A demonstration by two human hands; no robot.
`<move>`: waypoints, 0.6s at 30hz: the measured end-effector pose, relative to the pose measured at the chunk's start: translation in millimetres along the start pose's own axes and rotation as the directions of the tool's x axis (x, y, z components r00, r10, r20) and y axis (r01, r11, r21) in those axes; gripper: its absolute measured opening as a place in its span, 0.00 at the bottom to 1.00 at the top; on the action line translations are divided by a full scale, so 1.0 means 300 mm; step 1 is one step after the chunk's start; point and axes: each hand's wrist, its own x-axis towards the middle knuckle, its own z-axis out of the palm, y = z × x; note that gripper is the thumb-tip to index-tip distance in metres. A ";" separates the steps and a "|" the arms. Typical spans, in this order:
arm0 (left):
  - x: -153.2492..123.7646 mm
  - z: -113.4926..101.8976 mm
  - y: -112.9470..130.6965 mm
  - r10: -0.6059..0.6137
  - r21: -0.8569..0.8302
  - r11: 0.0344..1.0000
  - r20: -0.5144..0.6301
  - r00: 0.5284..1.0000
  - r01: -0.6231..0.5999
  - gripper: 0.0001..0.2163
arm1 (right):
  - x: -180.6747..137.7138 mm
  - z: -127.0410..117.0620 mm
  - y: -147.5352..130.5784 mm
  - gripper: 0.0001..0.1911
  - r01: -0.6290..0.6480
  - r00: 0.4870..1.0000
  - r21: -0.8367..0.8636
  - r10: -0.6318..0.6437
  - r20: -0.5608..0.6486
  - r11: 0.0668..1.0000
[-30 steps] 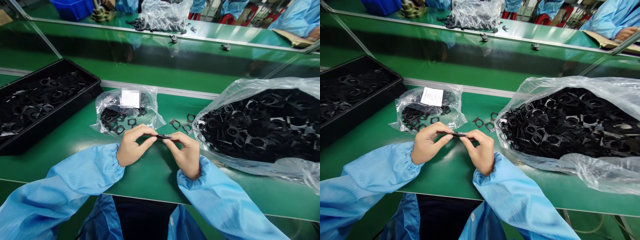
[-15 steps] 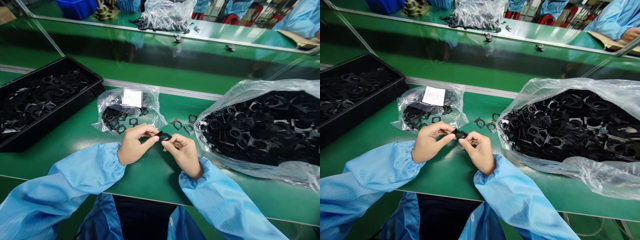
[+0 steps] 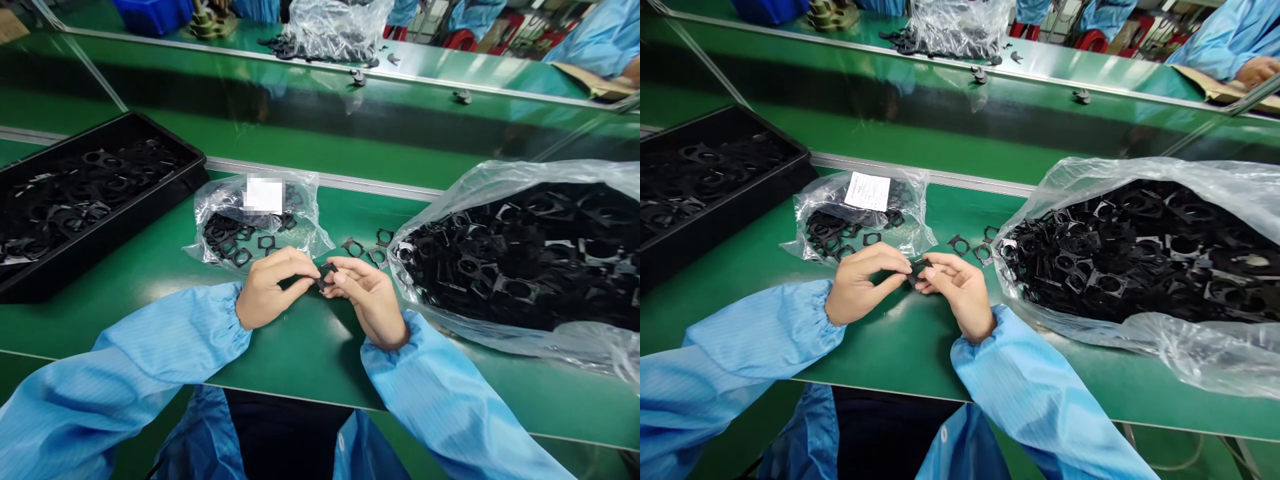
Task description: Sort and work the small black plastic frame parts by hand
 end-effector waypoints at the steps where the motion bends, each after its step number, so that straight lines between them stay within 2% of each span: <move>1: -0.002 0.001 0.001 -0.022 -0.015 1.000 0.007 1.000 0.022 0.06 | -0.001 0.000 0.005 0.19 0.024 0.999 -0.030 -0.025 -0.023 0.999; 5: -0.008 0.006 -0.002 -0.237 -0.176 0.955 0.038 0.971 0.240 0.06 | -0.002 0.004 0.010 0.18 0.084 0.990 -0.098 -0.094 -0.102 0.992; 7: -0.009 0.008 -0.004 -0.291 -0.238 0.923 0.083 0.953 0.302 0.07 | -0.003 0.009 0.005 0.17 0.094 0.988 -0.100 -0.106 -0.113 0.991; 10: -0.008 0.011 -0.004 -0.257 -0.218 0.937 0.105 0.961 0.274 0.07 | -0.006 0.017 -0.001 0.14 0.118 0.986 -0.105 -0.130 -0.106 0.987; 15: 0.000 0.007 0.002 -0.177 -0.075 0.981 0.046 0.983 0.180 0.02 | -0.013 0.023 -0.001 0.11 0.138 0.987 -0.132 -0.147 -0.063 0.982; 18: 0.003 0.003 -0.001 -0.190 -0.103 0.975 0.055 0.980 0.195 0.03 | -0.015 0.022 -0.004 0.11 0.150 0.986 -0.151 -0.160 -0.053 0.977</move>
